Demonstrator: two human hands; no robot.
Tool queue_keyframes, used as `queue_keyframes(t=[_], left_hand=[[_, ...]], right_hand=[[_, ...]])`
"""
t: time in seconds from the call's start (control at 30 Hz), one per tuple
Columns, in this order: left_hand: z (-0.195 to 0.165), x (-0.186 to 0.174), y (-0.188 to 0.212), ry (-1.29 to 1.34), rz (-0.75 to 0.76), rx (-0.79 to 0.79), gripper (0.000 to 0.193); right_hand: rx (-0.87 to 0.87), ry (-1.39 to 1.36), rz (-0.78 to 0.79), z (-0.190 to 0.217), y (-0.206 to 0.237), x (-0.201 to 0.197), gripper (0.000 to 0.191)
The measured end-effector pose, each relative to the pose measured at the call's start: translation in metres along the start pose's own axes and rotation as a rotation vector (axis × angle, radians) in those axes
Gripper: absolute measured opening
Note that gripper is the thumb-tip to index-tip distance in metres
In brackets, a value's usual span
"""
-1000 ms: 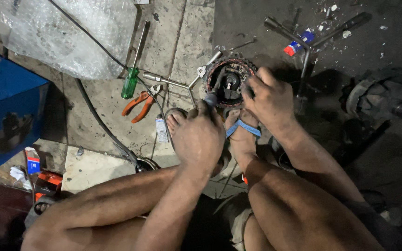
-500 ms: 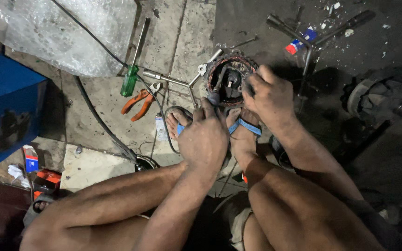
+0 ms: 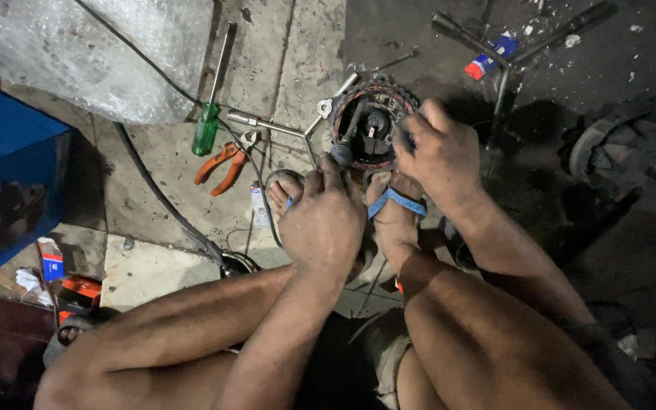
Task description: The person sits on the floor and uses a soldering iron and pliers to work on the internal windings of a disassembled electric motor stator. They repeatedly heat and adjust the copper coils and connections within the stator assembly.
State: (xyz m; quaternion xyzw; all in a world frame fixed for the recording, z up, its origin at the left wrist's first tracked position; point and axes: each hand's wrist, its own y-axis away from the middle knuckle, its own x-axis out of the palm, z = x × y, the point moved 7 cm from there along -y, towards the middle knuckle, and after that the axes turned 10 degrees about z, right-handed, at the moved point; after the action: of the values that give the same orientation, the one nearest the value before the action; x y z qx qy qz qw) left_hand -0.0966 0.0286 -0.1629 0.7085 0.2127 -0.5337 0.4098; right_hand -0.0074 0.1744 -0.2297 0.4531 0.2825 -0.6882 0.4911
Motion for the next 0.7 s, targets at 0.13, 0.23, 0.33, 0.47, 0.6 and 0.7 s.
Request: queue_keyframes(t=[0.13,0.23,0.33,0.47,0.6,0.7], left_hand=[[0.001,0.001,-0.001,0.035,0.052,0.01,0.045],[0.001,-0.001,-0.001,0.029,0.047,0.018,0.045],[0.001,-0.004,-0.001,0.013,0.014,0.021,0.045],[0.002,-0.001,-0.001,0.088,0.065,0.011,0.049],[0.001,-0.008,-0.001,0.019,-0.037,0.055,0.05],[0.005,-0.002,-0.003,0.064,0.028,0.033,0.044]], right_hand=[[0.004,0.031,0.007,0.002,0.001,0.002,0.019],[0.012,0.03,0.017,0.002,0.0,0.003,0.019],[0.002,0.001,0.029,0.002,0.0,0.004,0.02],[-0.003,-0.014,0.032,0.003,-0.002,0.003,0.02],[0.002,0.039,0.029,0.006,-0.004,0.0,0.021],[0.012,0.009,0.06,0.006,-0.005,-0.001,0.02]])
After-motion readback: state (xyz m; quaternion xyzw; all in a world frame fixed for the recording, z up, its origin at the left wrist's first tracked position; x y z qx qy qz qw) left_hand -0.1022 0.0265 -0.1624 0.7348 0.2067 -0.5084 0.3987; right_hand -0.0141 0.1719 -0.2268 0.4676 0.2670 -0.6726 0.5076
